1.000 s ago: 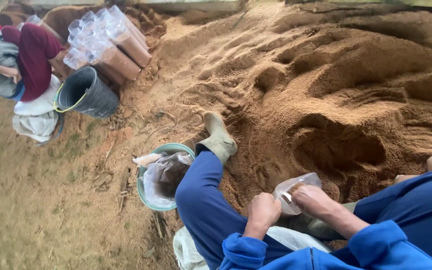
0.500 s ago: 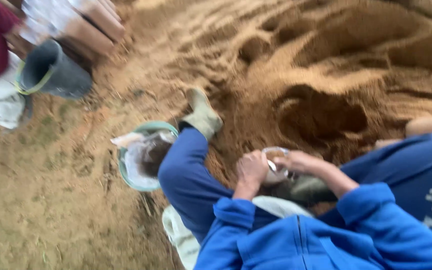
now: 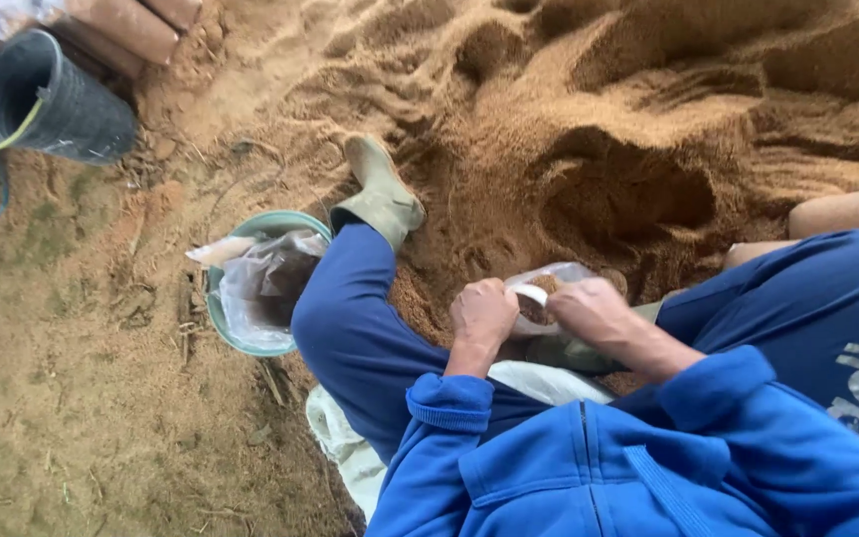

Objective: Scooping granular substrate from a pile into plastic bags using a hand scoop

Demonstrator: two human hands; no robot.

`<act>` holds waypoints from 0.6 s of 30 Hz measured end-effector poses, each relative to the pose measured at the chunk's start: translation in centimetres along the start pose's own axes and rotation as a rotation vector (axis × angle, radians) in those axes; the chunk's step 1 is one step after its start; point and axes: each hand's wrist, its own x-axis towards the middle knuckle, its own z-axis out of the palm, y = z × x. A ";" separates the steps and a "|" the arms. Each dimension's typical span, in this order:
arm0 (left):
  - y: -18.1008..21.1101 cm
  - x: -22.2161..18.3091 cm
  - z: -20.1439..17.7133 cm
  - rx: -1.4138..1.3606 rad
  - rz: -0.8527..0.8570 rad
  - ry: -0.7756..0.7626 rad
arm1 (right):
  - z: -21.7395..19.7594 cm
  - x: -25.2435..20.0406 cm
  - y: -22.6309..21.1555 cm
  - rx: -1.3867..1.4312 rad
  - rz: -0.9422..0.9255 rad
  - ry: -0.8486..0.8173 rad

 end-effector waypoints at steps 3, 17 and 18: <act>0.4 0.4 0.3 0.016 0.010 0.040 | -2.9 -1.5 0.3 0.022 0.035 -0.025; 0.6 0.5 1.7 0.228 0.133 -0.043 | 4.4 4.8 -2.4 0.088 0.113 -0.082; 0.8 0.7 1.7 0.226 0.139 -0.041 | 0.0 3.2 -2.9 0.085 0.118 -0.080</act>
